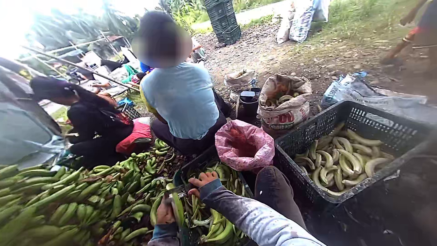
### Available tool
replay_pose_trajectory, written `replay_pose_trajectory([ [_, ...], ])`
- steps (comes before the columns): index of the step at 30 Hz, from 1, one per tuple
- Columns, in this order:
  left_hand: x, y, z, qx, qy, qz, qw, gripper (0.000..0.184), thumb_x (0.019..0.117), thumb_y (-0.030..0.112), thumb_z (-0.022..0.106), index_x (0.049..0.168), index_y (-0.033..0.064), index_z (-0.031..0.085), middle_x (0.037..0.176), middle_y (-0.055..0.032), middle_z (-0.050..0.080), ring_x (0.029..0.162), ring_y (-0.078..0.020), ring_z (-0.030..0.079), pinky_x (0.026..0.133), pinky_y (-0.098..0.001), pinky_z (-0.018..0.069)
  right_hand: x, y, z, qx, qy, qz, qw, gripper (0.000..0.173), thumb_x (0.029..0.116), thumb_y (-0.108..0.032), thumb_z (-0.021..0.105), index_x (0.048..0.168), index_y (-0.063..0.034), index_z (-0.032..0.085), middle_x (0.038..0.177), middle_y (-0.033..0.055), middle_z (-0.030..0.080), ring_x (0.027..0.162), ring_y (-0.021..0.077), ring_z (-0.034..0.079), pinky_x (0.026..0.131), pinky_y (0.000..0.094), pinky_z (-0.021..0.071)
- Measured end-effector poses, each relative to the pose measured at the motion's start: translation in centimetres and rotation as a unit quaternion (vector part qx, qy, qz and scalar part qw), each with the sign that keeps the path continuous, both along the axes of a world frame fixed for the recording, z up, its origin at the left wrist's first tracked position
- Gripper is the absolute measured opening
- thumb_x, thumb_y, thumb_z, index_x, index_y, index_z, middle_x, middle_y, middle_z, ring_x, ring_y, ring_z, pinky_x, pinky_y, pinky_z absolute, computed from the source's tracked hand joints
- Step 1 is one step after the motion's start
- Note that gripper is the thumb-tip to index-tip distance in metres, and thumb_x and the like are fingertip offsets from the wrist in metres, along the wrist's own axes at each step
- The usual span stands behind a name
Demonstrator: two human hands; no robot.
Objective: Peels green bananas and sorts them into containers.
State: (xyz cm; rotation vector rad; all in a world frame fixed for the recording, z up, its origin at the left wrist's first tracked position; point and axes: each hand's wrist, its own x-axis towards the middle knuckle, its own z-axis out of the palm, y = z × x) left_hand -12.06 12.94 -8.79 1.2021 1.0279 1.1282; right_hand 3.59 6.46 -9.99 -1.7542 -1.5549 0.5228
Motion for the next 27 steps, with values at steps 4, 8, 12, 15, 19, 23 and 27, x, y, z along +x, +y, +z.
replay_pose_trajectory([
  [4,1.0,-1.0,0.9,0.039,0.173,-0.146,0.973,0.046,0.1115,0.024,0.026,0.145,-0.0032,0.042,0.115,-0.0076,0.065,0.093,-0.0017,0.064,0.084,-0.0211,0.0545,3.1,1.7,0.3,-0.115,0.124,0.024,0.985,0.052,0.1091,-0.050,0.040,0.149,-0.0191,0.055,0.146,0.0211,0.057,0.139,0.0412,0.049,0.116,0.0660,0.0308],
  [8,-0.7,-0.9,1.5,0.072,0.300,-0.278,0.910,0.061,0.1024,0.026,0.036,0.154,-0.0058,0.030,0.137,-0.0169,0.057,0.109,-0.0052,0.062,0.096,-0.0265,0.0508,3.8,1.4,1.0,-0.146,0.129,0.016,0.981,0.055,0.1085,-0.052,0.038,0.145,-0.0164,0.058,0.145,0.0209,0.058,0.138,0.0412,0.050,0.114,0.0658,0.0332],
  [12,-0.2,-1.7,0.5,0.000,0.254,-0.267,0.930,0.058,0.1002,0.023,0.034,0.152,-0.0030,0.032,0.117,-0.0071,0.065,0.088,-0.0046,0.065,0.079,-0.0239,0.0551,3.5,1.5,1.2,-0.158,0.147,-0.015,0.976,0.055,0.1075,-0.053,0.042,0.149,-0.0191,0.053,0.149,0.0201,0.054,0.140,0.0402,0.048,0.115,0.0646,0.0330],
  [15,0.8,-1.3,-0.6,-0.039,0.166,-0.087,0.981,0.042,0.1117,0.022,0.027,0.139,0.0004,0.051,0.085,-0.0011,0.066,0.063,-0.0041,0.060,0.058,-0.0205,0.0522,2.6,1.1,1.2,-0.136,0.139,-0.006,0.981,0.057,0.1054,-0.055,0.046,0.150,-0.0191,0.053,0.149,0.0206,0.053,0.141,0.0400,0.046,0.116,0.0644,0.0313],
  [19,-1.1,0.6,-2.1,-0.118,0.017,-0.022,0.993,0.037,0.1107,0.032,0.031,0.100,0.0079,0.057,0.069,-0.0013,0.062,0.052,-0.0070,0.057,0.045,-0.0227,0.0479,0.5,0.5,0.4,-0.083,0.066,0.036,0.994,0.054,0.1028,-0.052,0.055,0.147,-0.0202,0.057,0.143,0.0235,0.056,0.136,0.0423,0.049,0.112,0.0642,0.0332],
  [23,-3.8,1.7,-2.9,-0.054,-0.040,0.015,0.998,0.034,0.1119,0.025,0.022,0.114,0.0051,0.050,0.082,-0.0014,0.061,0.066,-0.0039,0.059,0.060,-0.0206,0.0524,-0.5,0.8,-1.6,0.064,0.000,0.069,0.996,0.050,0.0980,-0.052,0.063,0.138,-0.0218,0.066,0.127,0.0202,0.065,0.123,0.0388,0.058,0.106,0.0593,0.0394],
  [27,-5.6,2.3,-3.1,-0.023,0.025,0.014,0.999,0.038,0.1115,0.015,0.026,0.136,-0.0094,0.043,0.118,-0.0147,0.060,0.097,-0.0079,0.059,0.087,-0.0235,0.0511,0.2,0.4,-1.6,0.079,-0.036,0.194,0.977,0.047,0.0994,-0.045,0.065,0.137,-0.0171,0.067,0.128,0.0209,0.066,0.124,0.0397,0.058,0.109,0.0602,0.0379],
])
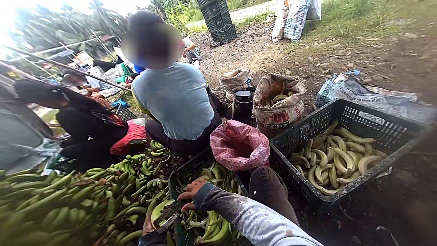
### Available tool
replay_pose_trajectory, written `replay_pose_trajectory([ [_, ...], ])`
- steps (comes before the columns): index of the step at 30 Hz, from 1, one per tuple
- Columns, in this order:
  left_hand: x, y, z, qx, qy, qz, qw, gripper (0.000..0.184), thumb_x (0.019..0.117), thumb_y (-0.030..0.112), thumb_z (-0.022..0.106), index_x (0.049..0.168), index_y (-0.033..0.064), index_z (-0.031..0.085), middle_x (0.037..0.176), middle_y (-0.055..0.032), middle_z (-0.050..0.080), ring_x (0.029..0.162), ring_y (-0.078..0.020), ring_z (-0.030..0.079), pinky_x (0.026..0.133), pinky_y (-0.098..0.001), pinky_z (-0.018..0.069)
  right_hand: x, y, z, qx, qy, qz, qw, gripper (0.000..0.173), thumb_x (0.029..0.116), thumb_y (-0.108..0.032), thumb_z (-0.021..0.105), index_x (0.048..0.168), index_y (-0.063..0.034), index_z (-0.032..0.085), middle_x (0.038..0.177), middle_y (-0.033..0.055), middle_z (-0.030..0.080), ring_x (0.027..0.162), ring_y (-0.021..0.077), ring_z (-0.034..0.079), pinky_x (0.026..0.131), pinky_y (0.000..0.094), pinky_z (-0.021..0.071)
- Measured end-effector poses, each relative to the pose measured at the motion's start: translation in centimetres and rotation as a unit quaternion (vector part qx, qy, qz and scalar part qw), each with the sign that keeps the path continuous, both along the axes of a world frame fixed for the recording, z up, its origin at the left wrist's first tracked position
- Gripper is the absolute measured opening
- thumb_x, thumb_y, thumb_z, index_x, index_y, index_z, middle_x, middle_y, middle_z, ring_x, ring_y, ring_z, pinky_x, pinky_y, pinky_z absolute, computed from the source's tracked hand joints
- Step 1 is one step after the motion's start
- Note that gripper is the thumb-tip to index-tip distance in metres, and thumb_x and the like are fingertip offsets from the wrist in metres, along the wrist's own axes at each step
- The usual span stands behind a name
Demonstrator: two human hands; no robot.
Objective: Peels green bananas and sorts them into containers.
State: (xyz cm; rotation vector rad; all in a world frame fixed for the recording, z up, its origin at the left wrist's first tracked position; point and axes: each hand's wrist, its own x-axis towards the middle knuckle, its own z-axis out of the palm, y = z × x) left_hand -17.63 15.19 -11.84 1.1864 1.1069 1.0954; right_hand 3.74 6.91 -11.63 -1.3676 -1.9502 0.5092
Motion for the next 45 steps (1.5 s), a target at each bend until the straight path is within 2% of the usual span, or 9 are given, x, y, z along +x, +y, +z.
replay_pose_trajectory([
  [2,0.7,0.6,0.5,-0.051,0.044,0.022,0.998,0.033,0.1096,0.019,0.023,0.115,0.0009,0.050,0.092,-0.0039,0.062,0.074,0.0016,0.060,0.066,-0.0119,0.0509,-0.7,0.7,-1.6,0.031,-0.019,0.019,0.999,0.047,0.0979,-0.047,0.066,0.135,-0.0187,0.068,0.126,0.0194,0.067,0.122,0.0388,0.059,0.107,0.0598,0.0401],
  [5,-0.5,1.0,0.4,-0.013,0.119,-0.040,0.992,0.038,0.1112,0.005,0.029,0.141,-0.0155,0.040,0.126,-0.0231,0.060,0.105,-0.0131,0.058,0.095,-0.0251,0.0471,-2.3,1.3,-3.5,0.083,-0.015,-0.042,0.995,0.047,0.0966,-0.051,0.065,0.133,-0.0220,0.070,0.118,0.0176,0.069,0.115,0.0380,0.063,0.100,0.0592,0.0447],
  [10,4.0,-2.4,0.3,-0.028,-0.177,-0.065,0.982,0.036,0.1110,0.020,0.024,0.102,0.0115,0.058,0.078,0.0047,0.070,0.069,-0.0028,0.067,0.062,-0.0219,0.0584,-2.3,1.9,-1.5,-0.153,0.084,-0.139,0.975,0.048,0.1030,-0.046,0.058,0.143,-0.0201,0.062,0.137,0.0241,0.061,0.131,0.0442,0.054,0.111,0.0669,0.0358],
  [16,4.5,-2.3,0.2,-0.082,-0.198,-0.107,0.971,0.045,0.1088,0.023,0.018,0.126,0.0045,0.055,0.084,-0.0020,0.070,0.064,-0.0068,0.065,0.057,-0.0210,0.0564,0.4,2.6,0.1,-0.342,0.245,-0.218,0.880,0.055,0.1124,-0.039,0.036,0.150,-0.0010,0.047,0.151,0.0223,0.051,0.143,0.0321,0.047,0.120,0.0488,0.0330],
  [19,3.6,-0.8,-0.4,-0.130,-0.211,-0.081,0.965,0.050,0.1114,0.031,0.016,0.099,0.0070,0.058,0.067,-0.0025,0.062,0.048,-0.0083,0.056,0.042,-0.0206,0.0468,0.3,4.3,-4.7,-0.208,0.218,-0.214,0.929,0.054,0.1076,-0.041,0.049,0.141,-0.0003,0.057,0.138,0.0268,0.061,0.133,0.0396,0.056,0.116,0.0559,0.0384],
  [23,0.5,0.3,-1.6,-0.024,-0.059,-0.106,0.992,0.037,0.1107,0.009,0.024,0.125,-0.0113,0.052,0.095,-0.0095,0.065,0.079,-0.0026,0.061,0.075,-0.0169,0.0533,-0.4,1.9,-3.9,-0.027,0.043,-0.067,0.996,0.046,0.0976,-0.040,0.064,0.130,-0.0082,0.070,0.119,0.0244,0.070,0.116,0.0433,0.064,0.103,0.0650,0.0457],
  [27,0.4,0.9,-1.2,-0.129,-0.031,-0.064,0.989,0.034,0.1125,0.021,0.030,0.110,0.0019,0.058,0.069,-0.0001,0.062,0.056,-0.0051,0.059,0.053,-0.0190,0.0522,-1.5,2.8,-9.9,0.187,-0.025,-0.020,0.982,0.040,0.0914,-0.054,0.066,0.115,-0.0247,0.077,0.099,0.0075,0.073,0.094,0.0275,0.070,0.083,0.0559,0.0536],
  [35,4.0,-2.6,-2.7,-0.146,-0.221,-0.051,0.963,0.030,0.1091,0.026,0.039,0.115,0.0128,0.065,0.086,-0.0001,0.071,0.069,-0.0061,0.067,0.060,-0.0229,0.0576,-0.2,4.2,-3.8,-0.160,0.127,-0.273,0.940,0.049,0.1052,-0.038,0.055,0.144,-0.0085,0.057,0.138,0.0265,0.059,0.134,0.0447,0.052,0.112,0.0655,0.0376],
  [45,3.5,-1.5,-4.1,-0.160,-0.159,-0.027,0.974,0.027,0.1081,0.027,0.042,0.111,0.0109,0.064,0.078,-0.0011,0.066,0.058,-0.0067,0.060,0.050,-0.0207,0.0500,1.5,3.6,-7.8,-0.034,0.112,-0.248,0.962,0.050,0.1000,-0.045,0.058,0.130,-0.0074,0.068,0.120,0.0259,0.069,0.115,0.0460,0.064,0.097,0.0680,0.0475],
])
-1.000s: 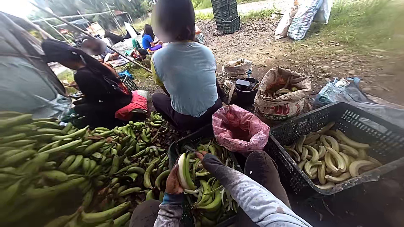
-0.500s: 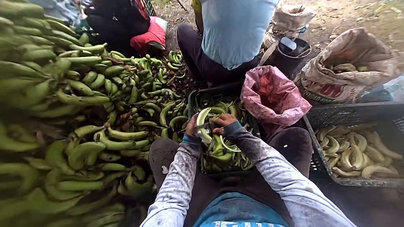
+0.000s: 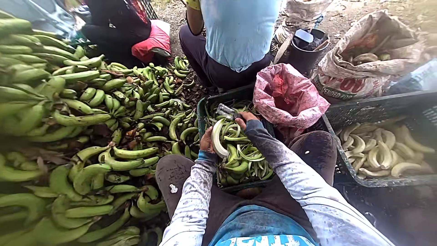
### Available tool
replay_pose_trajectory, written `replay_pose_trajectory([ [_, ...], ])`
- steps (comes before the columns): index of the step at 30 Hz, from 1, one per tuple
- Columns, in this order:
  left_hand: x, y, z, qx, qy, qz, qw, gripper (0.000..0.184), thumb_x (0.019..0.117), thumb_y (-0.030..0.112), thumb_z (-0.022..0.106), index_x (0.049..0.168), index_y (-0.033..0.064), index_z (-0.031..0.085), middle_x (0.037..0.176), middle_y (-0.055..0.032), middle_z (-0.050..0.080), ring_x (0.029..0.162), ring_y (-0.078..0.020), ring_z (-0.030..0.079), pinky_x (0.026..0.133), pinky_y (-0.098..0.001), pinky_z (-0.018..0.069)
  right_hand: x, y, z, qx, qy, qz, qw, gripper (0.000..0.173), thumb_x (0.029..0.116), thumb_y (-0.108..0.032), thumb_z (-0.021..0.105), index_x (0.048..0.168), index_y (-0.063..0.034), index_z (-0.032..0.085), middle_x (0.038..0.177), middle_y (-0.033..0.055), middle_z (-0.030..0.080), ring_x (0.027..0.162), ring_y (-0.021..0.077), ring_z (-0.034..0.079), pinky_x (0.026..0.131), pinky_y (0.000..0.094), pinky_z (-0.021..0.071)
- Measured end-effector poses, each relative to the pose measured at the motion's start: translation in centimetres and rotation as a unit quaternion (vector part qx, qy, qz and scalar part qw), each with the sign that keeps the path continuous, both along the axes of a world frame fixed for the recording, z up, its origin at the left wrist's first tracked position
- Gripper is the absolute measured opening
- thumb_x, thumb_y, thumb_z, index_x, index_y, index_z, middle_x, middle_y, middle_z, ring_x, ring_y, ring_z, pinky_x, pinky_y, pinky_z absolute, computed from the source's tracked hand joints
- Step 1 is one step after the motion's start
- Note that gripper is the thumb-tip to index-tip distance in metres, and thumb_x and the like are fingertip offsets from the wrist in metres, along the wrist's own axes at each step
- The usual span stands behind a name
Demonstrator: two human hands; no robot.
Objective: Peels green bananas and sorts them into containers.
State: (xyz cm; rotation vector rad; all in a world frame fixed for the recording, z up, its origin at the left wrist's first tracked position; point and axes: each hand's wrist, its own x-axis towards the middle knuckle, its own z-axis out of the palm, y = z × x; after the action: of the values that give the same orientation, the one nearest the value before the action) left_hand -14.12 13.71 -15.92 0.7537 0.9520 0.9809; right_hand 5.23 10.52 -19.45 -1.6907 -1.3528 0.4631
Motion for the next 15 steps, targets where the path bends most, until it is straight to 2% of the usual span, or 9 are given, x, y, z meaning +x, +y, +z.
replay_pose_trajectory([
  [1,0.4,-0.2,0.2,-0.013,0.009,0.007,1.000,0.027,0.1086,0.027,0.043,0.109,0.0101,0.064,0.076,-0.0016,0.065,0.056,-0.0070,0.059,0.049,-0.0208,0.0497,-0.7,-0.9,0.8,0.005,-0.034,0.005,0.999,0.048,0.0987,-0.045,0.061,0.130,-0.0099,0.069,0.117,0.0251,0.070,0.112,0.0462,0.065,0.094,0.0685,0.0490],
  [4,0.8,-1.2,0.4,-0.023,0.003,0.004,1.000,0.026,0.1087,0.024,0.042,0.106,0.0088,0.063,0.075,-0.0026,0.065,0.055,-0.0072,0.059,0.048,-0.0205,0.0505,-1.3,-2.5,2.9,-0.104,-0.029,0.041,0.993,0.050,0.1020,-0.045,0.060,0.141,-0.0137,0.062,0.128,0.0269,0.064,0.123,0.0477,0.058,0.102,0.0686,0.0422],
  [8,-0.4,-1.4,0.3,0.031,-0.021,-0.015,0.999,0.033,0.1078,0.023,0.034,0.102,0.0091,0.063,0.068,-0.0014,0.063,0.050,-0.0081,0.057,0.045,-0.0213,0.0484,1.1,-1.4,0.0,-0.254,0.032,0.024,0.966,0.055,0.1036,-0.050,0.054,0.141,-0.0095,0.061,0.138,0.0271,0.060,0.133,0.0453,0.054,0.111,0.0659,0.0390],
  [10,-1.1,-1.3,0.3,0.023,-0.009,0.061,0.998,0.031,0.1092,0.028,0.037,0.105,0.0092,0.062,0.071,-0.0029,0.063,0.053,-0.0099,0.058,0.047,-0.0237,0.0495,1.6,-2.0,1.8,-0.359,0.014,0.062,0.931,0.059,0.1045,-0.051,0.052,0.143,-0.0071,0.057,0.144,0.0265,0.056,0.138,0.0429,0.050,0.114,0.0634,0.0372],
  [11,-1.2,-1.4,0.1,0.009,0.008,0.122,0.992,0.030,0.1094,0.032,0.040,0.111,0.0093,0.060,0.076,-0.0046,0.062,0.057,-0.0119,0.059,0.050,-0.0268,0.0519,1.7,-2.2,2.2,-0.401,-0.008,0.082,0.913,0.061,0.1044,-0.053,0.051,0.144,-0.0073,0.057,0.145,0.0246,0.056,0.139,0.0407,0.050,0.114,0.0624,0.0374],
  [12,-1.4,-1.4,-0.2,-0.009,0.026,0.170,0.985,0.033,0.1100,0.035,0.039,0.119,0.0098,0.057,0.088,-0.0067,0.062,0.068,-0.0148,0.061,0.059,-0.0317,0.0541,1.4,-2.4,1.7,-0.420,-0.042,0.087,0.903,0.064,0.1034,-0.058,0.049,0.143,-0.0084,0.057,0.144,0.0224,0.058,0.137,0.0388,0.052,0.112,0.0627,0.0387],
  [13,-1.9,-1.5,-0.8,-0.036,0.035,0.206,0.977,0.038,0.1106,0.037,0.035,0.130,0.0095,0.053,0.105,-0.0105,0.061,0.085,-0.0195,0.062,0.073,-0.0391,0.0549,0.7,-2.8,-1.0,-0.376,-0.094,0.056,0.920,0.069,0.0997,-0.065,0.049,0.134,-0.0077,0.064,0.132,0.0219,0.065,0.127,0.0388,0.060,0.106,0.0646,0.0436],
  [14,-2.6,-1.6,-1.7,-0.058,0.037,0.231,0.971,0.045,0.1112,0.036,0.030,0.142,0.0072,0.046,0.128,-0.0165,0.058,0.108,-0.0263,0.060,0.089,-0.0493,0.0524,-0.4,-3.1,-6.4,-0.219,-0.159,-0.032,0.962,0.074,0.0911,-0.072,0.053,0.107,-0.0033,0.076,0.101,0.0235,0.074,0.097,0.0406,0.071,0.086,0.0686,0.0511],
  [15,-3.0,-1.7,-2.5,-0.070,0.059,0.255,0.963,0.048,0.1118,0.034,0.028,0.148,0.0042,0.040,0.143,-0.0205,0.051,0.124,-0.0308,0.055,0.099,-0.0551,0.0478,-0.4,-3.5,-6.6,-0.249,-0.151,-0.012,0.957,0.076,0.0934,-0.071,0.053,0.114,0.0000,0.072,0.110,0.0253,0.071,0.107,0.0419,0.068,0.096,0.0709,0.0466],
])
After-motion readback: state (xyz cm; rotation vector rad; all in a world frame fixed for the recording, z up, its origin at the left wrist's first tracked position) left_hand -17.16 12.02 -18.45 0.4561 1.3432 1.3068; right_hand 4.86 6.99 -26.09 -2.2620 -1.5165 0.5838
